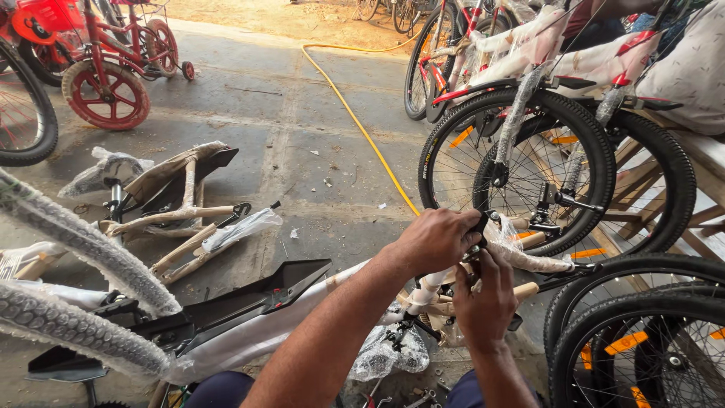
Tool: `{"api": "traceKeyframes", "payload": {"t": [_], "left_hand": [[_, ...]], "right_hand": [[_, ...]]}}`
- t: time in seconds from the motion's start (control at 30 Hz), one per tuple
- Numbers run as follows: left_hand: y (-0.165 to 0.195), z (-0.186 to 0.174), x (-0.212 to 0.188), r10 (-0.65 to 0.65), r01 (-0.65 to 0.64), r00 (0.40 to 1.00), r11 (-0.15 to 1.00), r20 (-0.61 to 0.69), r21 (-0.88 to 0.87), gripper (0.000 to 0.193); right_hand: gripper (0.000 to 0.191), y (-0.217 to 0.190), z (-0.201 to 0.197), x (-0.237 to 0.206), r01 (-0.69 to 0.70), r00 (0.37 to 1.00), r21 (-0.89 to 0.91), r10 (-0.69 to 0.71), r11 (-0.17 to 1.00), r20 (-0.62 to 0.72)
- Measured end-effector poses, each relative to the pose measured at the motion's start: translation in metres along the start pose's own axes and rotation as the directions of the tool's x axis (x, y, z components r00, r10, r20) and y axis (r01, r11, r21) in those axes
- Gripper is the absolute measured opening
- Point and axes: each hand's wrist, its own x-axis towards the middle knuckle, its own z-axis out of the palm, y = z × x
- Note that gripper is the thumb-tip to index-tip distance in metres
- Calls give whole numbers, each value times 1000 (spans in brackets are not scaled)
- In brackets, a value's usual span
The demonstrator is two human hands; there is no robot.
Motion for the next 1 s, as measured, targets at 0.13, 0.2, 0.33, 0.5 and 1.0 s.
{"api": "traceKeyframes", "payload": {"t": [0.13,0.2,0.33,0.5,1.0], "left_hand": [[8,-1,-7,-19,19,1000,1000,22,7,19],[11,-3,-14,-26,26,1000,1000,16,4,19],[8,-9,-26,-16,15,999,999,30,33,21],[2,-18,-26,-44,42,997,998,58,40,19],[9,-34,-43,3,-3,1000,1000,11,30,21]], "right_hand": [[36,8,-9,-1,177,984,-182,-179,967,5],[40,4,-10,-5,162,987,-160,-161,974,17],[34,-17,1,-14,-98,992,33,100,995,-77],[32,-35,8,-11,-302,952,90,305,949,-27],[33,-41,-1,-11,-136,991,4,136,991,-17]]}}
